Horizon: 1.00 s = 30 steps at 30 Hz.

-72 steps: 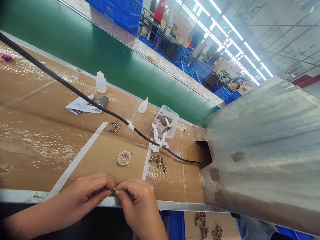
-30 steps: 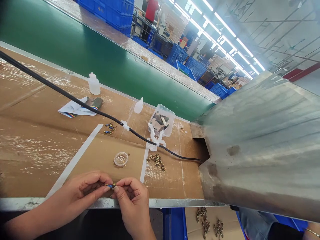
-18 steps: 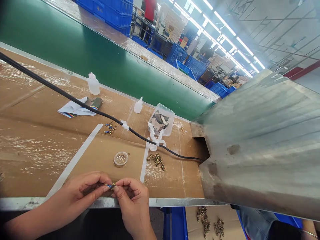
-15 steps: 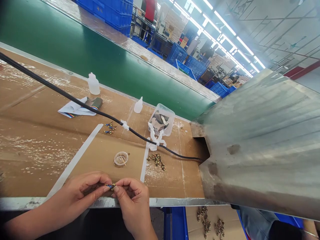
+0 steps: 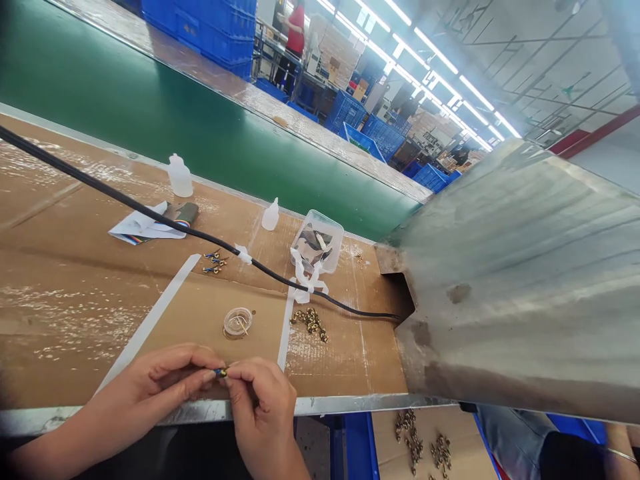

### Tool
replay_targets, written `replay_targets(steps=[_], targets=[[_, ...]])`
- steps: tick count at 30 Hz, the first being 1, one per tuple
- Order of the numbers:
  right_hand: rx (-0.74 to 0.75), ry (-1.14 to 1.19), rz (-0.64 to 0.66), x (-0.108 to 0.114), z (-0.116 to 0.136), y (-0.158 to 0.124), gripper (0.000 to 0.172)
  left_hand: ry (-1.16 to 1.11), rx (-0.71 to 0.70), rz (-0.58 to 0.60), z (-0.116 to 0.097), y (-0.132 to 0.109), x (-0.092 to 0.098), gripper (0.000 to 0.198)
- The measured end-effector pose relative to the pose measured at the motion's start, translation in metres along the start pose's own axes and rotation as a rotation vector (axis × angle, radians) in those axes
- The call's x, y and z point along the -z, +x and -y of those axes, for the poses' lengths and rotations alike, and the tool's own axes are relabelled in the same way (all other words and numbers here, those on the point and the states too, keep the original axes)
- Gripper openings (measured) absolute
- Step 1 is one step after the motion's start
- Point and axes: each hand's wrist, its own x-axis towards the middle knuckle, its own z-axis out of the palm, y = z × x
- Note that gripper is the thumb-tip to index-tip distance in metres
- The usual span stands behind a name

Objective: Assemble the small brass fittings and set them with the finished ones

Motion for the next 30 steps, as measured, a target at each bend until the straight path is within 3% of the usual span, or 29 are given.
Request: replay_targets(steps=[2, 6, 17, 30], targets=[[0.068, -0.022, -0.014, 0.0, 0.0, -0.001, 0.019, -0.077, 0.004, -0.017, 0.0, 0.001, 0.001, 0.014], [0.069, -0.006, -0.045, -0.003, -0.002, -0.003, 0.021, -0.15, -0.005, -0.048, -0.001, 0.002, 0.001, 0.007], [0.06, 0.012, -0.048, -0.003, -0.002, -0.005, 0.025, -0.016, -0.016, -0.093, 0.003, 0.004, -0.001, 0.007], [0.067, -0.032, -0.041, 0.001, 0.002, -0.002, 0.022, 0.078, 0.02, -0.06, 0.012, -0.001, -0.001, 0.011]])
